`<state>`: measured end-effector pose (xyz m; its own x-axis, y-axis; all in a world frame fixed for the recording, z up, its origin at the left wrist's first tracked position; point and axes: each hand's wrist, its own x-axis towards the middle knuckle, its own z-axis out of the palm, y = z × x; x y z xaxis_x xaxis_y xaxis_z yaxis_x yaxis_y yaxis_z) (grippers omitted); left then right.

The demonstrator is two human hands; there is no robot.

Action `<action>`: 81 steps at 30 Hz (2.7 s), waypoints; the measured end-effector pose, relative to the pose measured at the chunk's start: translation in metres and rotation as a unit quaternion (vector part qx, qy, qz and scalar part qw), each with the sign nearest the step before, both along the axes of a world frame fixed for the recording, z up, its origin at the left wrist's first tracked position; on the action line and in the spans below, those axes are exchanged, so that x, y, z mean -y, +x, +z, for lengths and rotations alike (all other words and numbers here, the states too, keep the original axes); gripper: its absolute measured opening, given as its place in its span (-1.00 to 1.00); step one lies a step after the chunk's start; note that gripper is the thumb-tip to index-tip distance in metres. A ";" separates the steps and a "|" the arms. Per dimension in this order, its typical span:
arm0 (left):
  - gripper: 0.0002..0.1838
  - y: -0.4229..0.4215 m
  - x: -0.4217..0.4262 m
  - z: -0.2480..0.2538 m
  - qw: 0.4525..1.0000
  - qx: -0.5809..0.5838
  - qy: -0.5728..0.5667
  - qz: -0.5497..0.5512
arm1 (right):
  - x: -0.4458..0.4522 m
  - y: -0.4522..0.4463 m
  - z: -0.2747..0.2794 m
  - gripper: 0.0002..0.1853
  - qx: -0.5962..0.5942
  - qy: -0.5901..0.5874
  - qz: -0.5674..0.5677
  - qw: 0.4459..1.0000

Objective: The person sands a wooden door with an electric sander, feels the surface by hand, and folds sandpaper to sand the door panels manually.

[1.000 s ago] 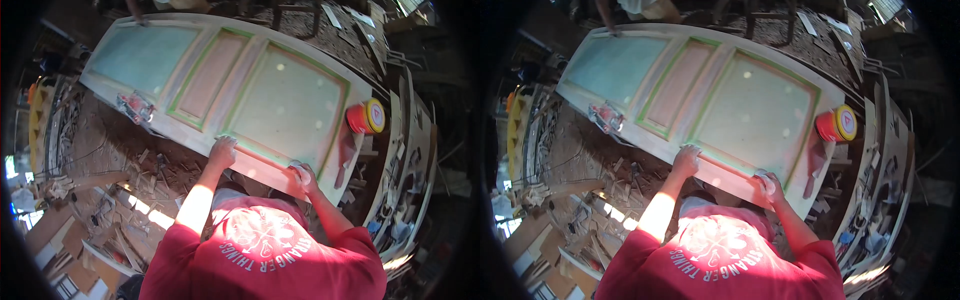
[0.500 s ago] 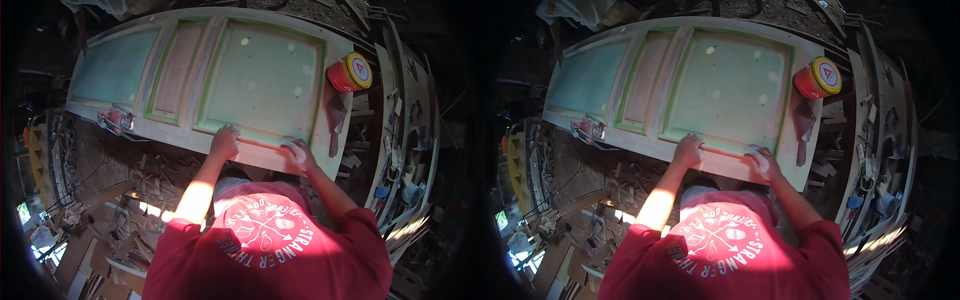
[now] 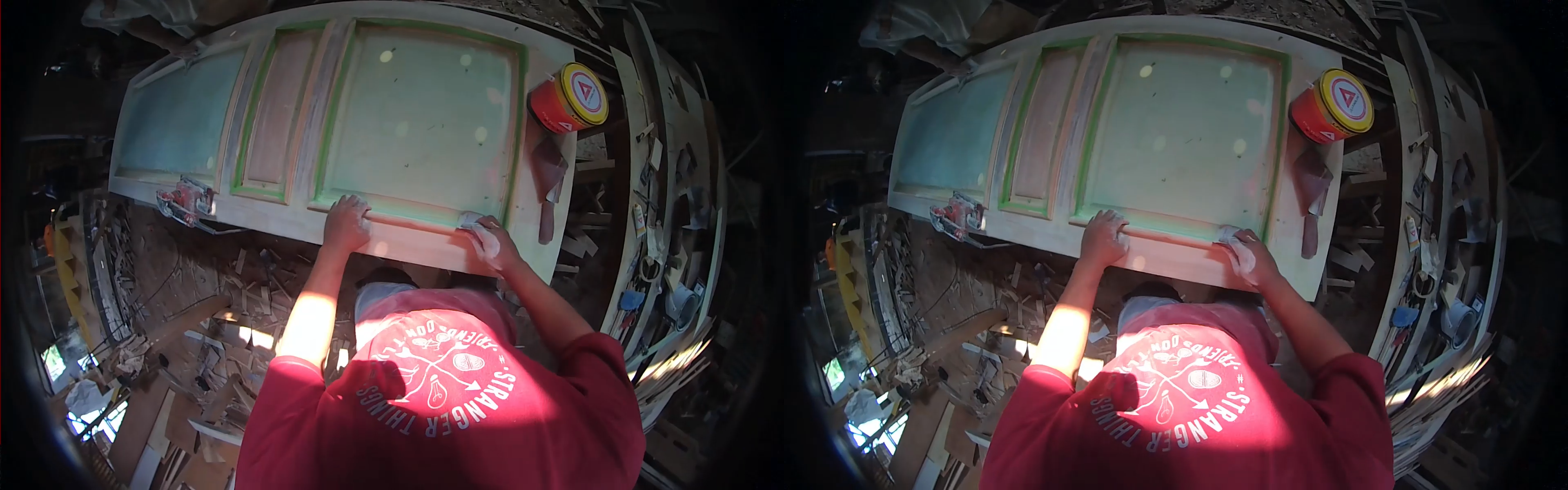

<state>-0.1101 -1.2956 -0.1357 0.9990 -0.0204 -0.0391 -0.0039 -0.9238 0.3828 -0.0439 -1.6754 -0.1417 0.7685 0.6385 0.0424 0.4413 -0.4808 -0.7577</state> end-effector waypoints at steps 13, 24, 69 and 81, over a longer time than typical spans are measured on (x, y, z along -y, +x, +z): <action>-0.71 0.004 -0.005 -0.001 0.999 -0.017 -0.039 -0.011 | 0.002 -0.027 -0.032 -0.38 0.044 -0.062 -0.008 0.997; -0.68 -0.001 -0.019 0.006 0.999 -0.015 -0.033 0.003 | -0.096 -0.029 -0.018 -0.45 0.027 -0.041 -0.006 0.999; -0.71 -0.070 -0.224 0.022 0.990 0.081 -0.113 0.036 | -0.274 -0.007 0.004 -0.66 0.003 -0.101 0.064 0.993; -0.74 -0.055 -0.209 0.021 0.985 0.081 -0.153 0.007 | -0.277 -0.004 0.000 -0.63 -0.007 -0.117 0.074 0.990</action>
